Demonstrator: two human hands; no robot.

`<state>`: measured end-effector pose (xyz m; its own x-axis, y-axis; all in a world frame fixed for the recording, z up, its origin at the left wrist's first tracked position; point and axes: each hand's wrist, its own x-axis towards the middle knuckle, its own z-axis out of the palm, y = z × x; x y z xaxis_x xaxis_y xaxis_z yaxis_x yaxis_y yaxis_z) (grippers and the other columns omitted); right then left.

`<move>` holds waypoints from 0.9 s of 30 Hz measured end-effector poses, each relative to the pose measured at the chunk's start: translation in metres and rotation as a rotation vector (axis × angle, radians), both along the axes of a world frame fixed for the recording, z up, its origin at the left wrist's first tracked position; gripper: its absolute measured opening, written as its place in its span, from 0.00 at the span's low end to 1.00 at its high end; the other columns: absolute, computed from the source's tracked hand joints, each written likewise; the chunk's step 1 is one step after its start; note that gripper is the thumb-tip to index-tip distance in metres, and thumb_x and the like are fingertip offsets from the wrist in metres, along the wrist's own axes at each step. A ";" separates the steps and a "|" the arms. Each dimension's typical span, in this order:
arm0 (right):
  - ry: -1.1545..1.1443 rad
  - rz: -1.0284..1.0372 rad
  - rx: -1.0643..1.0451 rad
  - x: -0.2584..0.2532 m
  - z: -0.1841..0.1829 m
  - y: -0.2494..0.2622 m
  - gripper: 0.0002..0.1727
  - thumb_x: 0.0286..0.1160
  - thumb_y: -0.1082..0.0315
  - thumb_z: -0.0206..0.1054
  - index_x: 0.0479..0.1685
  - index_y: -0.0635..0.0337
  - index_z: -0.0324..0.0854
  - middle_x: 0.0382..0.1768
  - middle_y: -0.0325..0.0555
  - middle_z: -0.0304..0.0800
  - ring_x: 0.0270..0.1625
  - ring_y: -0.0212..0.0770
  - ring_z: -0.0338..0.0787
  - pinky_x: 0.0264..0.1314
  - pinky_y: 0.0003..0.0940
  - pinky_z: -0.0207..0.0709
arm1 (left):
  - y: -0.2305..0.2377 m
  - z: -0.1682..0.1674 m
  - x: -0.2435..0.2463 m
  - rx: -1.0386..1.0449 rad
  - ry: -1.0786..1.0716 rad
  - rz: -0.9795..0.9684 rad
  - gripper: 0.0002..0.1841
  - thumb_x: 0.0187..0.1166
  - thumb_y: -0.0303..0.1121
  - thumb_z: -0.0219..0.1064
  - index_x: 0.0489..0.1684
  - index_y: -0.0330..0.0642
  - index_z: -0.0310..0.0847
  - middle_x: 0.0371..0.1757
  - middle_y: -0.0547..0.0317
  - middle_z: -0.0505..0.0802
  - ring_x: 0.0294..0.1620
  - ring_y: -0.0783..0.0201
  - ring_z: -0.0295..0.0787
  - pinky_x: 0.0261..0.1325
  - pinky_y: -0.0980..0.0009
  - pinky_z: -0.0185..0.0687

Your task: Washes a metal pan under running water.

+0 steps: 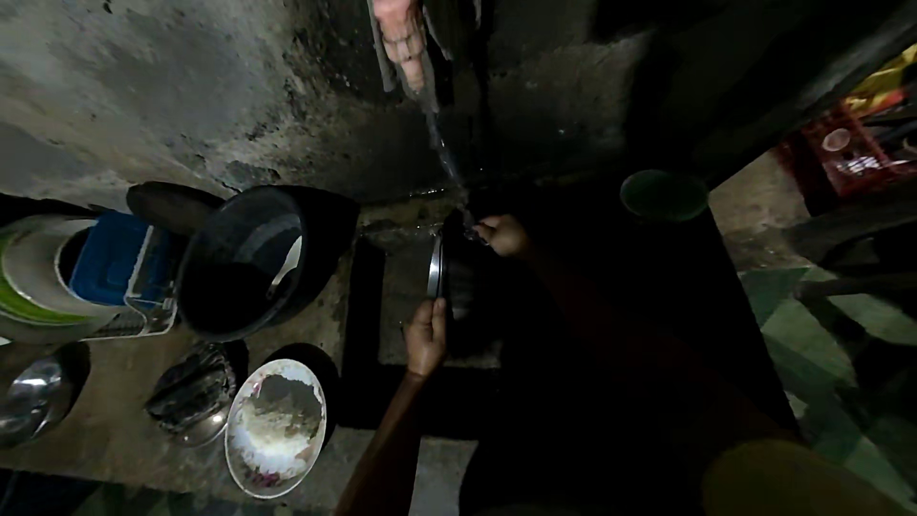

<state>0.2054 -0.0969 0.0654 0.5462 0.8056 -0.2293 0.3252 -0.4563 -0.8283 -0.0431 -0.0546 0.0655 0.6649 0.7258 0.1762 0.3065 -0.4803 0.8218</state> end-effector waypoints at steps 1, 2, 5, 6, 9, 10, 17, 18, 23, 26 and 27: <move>0.094 0.034 -0.081 0.010 0.000 0.008 0.23 0.94 0.57 0.54 0.65 0.67 0.83 0.58 0.65 0.89 0.61 0.59 0.88 0.69 0.61 0.76 | -0.002 -0.005 -0.005 0.034 -0.022 -0.017 0.18 0.89 0.33 0.55 0.33 0.28 0.84 0.22 0.59 0.85 0.24 0.75 0.80 0.33 0.75 0.81; 0.149 0.053 -0.123 0.012 0.006 0.011 0.23 0.95 0.57 0.53 0.66 0.69 0.82 0.60 0.66 0.87 0.63 0.60 0.87 0.70 0.61 0.75 | -0.004 -0.009 -0.008 0.057 -0.051 -0.033 0.18 0.88 0.32 0.54 0.30 0.28 0.83 0.21 0.59 0.84 0.23 0.76 0.80 0.32 0.77 0.80; -0.019 0.053 0.016 -0.031 0.031 -0.011 0.19 0.92 0.60 0.58 0.61 0.66 0.87 0.58 0.61 0.90 0.62 0.56 0.90 0.70 0.57 0.79 | -0.005 -0.013 -0.012 0.066 -0.104 -0.062 0.18 0.88 0.31 0.54 0.28 0.29 0.81 0.20 0.60 0.83 0.23 0.78 0.79 0.32 0.80 0.79; -0.156 0.050 0.116 -0.049 0.037 -0.023 0.17 0.88 0.61 0.62 0.58 0.65 0.89 0.58 0.59 0.91 0.62 0.54 0.91 0.70 0.55 0.82 | -0.004 -0.010 -0.010 0.055 -0.106 -0.064 0.18 0.88 0.31 0.54 0.29 0.29 0.82 0.21 0.60 0.84 0.24 0.78 0.80 0.33 0.80 0.80; -0.425 -0.019 0.378 -0.079 0.024 -0.039 0.16 0.82 0.64 0.66 0.56 0.68 0.91 0.58 0.58 0.93 0.61 0.54 0.94 0.67 0.50 0.86 | -0.005 -0.009 -0.007 0.020 -0.102 -0.064 0.17 0.89 0.32 0.55 0.30 0.29 0.83 0.23 0.60 0.85 0.25 0.78 0.81 0.34 0.79 0.80; -0.366 -0.006 0.379 -0.070 0.023 -0.036 0.16 0.83 0.65 0.66 0.56 0.69 0.90 0.58 0.60 0.93 0.61 0.54 0.93 0.68 0.50 0.85 | -0.005 -0.011 -0.005 0.013 -0.103 -0.063 0.18 0.89 0.32 0.55 0.31 0.28 0.83 0.23 0.60 0.85 0.25 0.77 0.80 0.34 0.79 0.80; -0.018 0.147 -0.211 0.027 0.002 0.002 0.19 0.89 0.64 0.60 0.61 0.73 0.84 0.61 0.71 0.87 0.67 0.67 0.86 0.73 0.66 0.73 | -0.001 -0.004 -0.025 0.169 0.080 -0.225 0.16 0.83 0.33 0.65 0.27 0.29 0.85 0.24 0.48 0.88 0.26 0.62 0.86 0.36 0.66 0.85; -0.075 0.161 -0.217 0.033 0.018 0.000 0.18 0.89 0.64 0.60 0.63 0.70 0.84 0.62 0.69 0.87 0.68 0.65 0.86 0.74 0.64 0.74 | 0.000 0.002 -0.025 0.197 0.098 -0.266 0.14 0.81 0.32 0.66 0.27 0.30 0.86 0.26 0.48 0.90 0.29 0.59 0.89 0.39 0.63 0.87; -0.691 -0.003 -0.098 0.086 0.018 -0.026 0.21 0.78 0.60 0.74 0.66 0.61 0.85 0.73 0.66 0.78 0.79 0.68 0.74 0.78 0.71 0.64 | -0.001 0.006 -0.025 0.369 0.188 -0.461 0.11 0.79 0.36 0.72 0.40 0.35 0.91 0.41 0.46 0.96 0.46 0.50 0.96 0.54 0.52 0.91; -0.811 0.046 -0.182 0.107 0.008 -0.048 0.37 0.71 0.52 0.79 0.80 0.56 0.76 0.84 0.67 0.67 0.90 0.72 0.58 0.86 0.84 0.33 | -0.006 0.019 -0.024 0.426 0.257 -0.541 0.08 0.76 0.32 0.73 0.41 0.36 0.92 0.45 0.47 0.97 0.51 0.48 0.96 0.59 0.50 0.90; -0.850 0.041 -0.114 0.100 0.013 -0.054 0.35 0.73 0.50 0.78 0.79 0.55 0.77 0.83 0.67 0.69 0.89 0.72 0.61 0.85 0.83 0.37 | -0.005 0.020 -0.024 0.436 0.265 -0.570 0.08 0.77 0.33 0.73 0.41 0.37 0.92 0.45 0.48 0.96 0.51 0.49 0.95 0.60 0.50 0.89</move>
<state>0.3051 -0.1508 0.0786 0.5399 0.8256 0.1640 0.8329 -0.4960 -0.2455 -0.0667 -0.0598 0.0859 0.9758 0.1590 0.1503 0.0744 -0.8872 0.4554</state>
